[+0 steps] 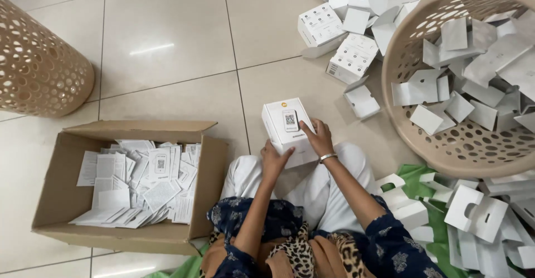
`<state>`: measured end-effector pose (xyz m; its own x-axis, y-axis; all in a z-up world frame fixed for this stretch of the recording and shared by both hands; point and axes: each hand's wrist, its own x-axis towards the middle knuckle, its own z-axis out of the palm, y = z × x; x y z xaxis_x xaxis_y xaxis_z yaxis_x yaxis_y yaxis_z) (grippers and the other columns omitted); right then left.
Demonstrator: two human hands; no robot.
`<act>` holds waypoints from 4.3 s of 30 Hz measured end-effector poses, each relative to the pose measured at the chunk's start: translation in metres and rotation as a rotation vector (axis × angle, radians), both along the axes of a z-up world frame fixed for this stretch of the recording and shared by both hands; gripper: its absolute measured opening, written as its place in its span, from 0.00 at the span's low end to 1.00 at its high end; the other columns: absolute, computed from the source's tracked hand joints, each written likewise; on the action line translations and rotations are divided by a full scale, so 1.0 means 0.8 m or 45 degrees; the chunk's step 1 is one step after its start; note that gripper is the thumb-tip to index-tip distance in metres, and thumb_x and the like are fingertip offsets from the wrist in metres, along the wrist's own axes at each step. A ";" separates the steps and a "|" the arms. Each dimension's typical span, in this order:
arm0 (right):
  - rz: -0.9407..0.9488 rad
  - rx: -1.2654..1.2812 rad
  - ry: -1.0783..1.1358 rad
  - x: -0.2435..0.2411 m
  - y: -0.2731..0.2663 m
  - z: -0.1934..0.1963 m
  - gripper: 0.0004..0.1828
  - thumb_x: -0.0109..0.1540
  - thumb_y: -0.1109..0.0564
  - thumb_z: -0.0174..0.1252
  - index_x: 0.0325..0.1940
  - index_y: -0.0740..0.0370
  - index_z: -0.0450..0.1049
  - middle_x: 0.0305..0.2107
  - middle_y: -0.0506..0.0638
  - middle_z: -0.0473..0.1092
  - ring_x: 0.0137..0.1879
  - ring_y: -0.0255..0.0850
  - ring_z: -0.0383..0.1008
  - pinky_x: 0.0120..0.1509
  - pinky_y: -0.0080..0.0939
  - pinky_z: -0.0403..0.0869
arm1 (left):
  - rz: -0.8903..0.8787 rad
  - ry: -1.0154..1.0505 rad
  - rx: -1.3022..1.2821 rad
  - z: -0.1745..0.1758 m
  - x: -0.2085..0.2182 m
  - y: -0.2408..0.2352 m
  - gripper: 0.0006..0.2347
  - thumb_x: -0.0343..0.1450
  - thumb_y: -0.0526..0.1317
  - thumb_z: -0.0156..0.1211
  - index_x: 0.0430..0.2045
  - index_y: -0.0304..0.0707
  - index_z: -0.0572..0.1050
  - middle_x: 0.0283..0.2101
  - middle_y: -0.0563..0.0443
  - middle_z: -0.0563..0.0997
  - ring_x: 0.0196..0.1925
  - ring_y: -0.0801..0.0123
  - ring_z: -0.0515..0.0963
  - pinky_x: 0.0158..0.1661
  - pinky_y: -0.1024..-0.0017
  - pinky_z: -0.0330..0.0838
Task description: The person packs electronic items and leaflets into small white product boxes while sitting on the floor.
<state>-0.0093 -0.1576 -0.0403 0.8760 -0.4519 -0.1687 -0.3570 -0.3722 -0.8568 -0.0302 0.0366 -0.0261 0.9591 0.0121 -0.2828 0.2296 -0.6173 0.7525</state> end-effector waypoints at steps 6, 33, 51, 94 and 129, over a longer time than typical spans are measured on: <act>0.117 0.134 -0.402 -0.034 -0.021 0.104 0.27 0.65 0.43 0.62 0.60 0.64 0.73 0.48 0.54 0.71 0.49 0.40 0.75 0.54 0.38 0.75 | 0.236 -0.059 -0.243 0.083 -0.025 0.000 0.36 0.67 0.61 0.61 0.66 0.37 0.64 0.60 0.26 0.65 0.50 0.41 0.79 0.43 0.62 0.80; 1.222 -0.418 0.095 -0.107 0.068 0.106 0.17 0.68 0.47 0.45 0.49 0.51 0.78 0.40 0.48 0.80 0.45 0.47 0.80 0.50 0.51 0.76 | 0.101 0.120 -1.249 0.083 0.144 0.095 0.34 0.75 0.49 0.54 0.73 0.32 0.48 0.71 0.39 0.64 0.66 0.52 0.74 0.62 0.59 0.70; 1.331 -0.115 -0.557 0.032 0.453 0.159 0.11 0.66 0.59 0.53 0.50 0.62 0.76 0.36 0.56 0.79 0.43 0.49 0.81 0.48 0.48 0.78 | 0.703 -0.526 0.465 -0.047 0.055 0.487 0.15 0.69 0.37 0.66 0.47 0.31 0.73 0.49 0.33 0.78 0.53 0.42 0.77 0.53 0.54 0.71; 1.063 -0.595 -0.359 0.020 0.480 0.149 0.27 0.64 0.37 0.56 0.56 0.60 0.71 0.32 0.57 0.77 0.37 0.55 0.79 0.41 0.56 0.75 | 0.223 -0.049 -1.380 -0.014 0.043 0.506 0.11 0.77 0.41 0.56 0.48 0.35 0.79 0.40 0.49 0.84 0.41 0.70 0.84 0.43 0.73 0.77; 1.155 -0.795 -0.204 0.025 0.482 0.127 0.19 0.60 0.50 0.62 0.51 0.63 0.71 0.35 0.59 0.77 0.41 0.56 0.79 0.45 0.56 0.76 | -0.101 -0.156 1.539 -0.023 0.091 0.572 0.10 0.64 0.34 0.66 0.37 0.40 0.79 0.45 0.47 0.80 0.55 0.58 0.77 0.68 0.46 0.55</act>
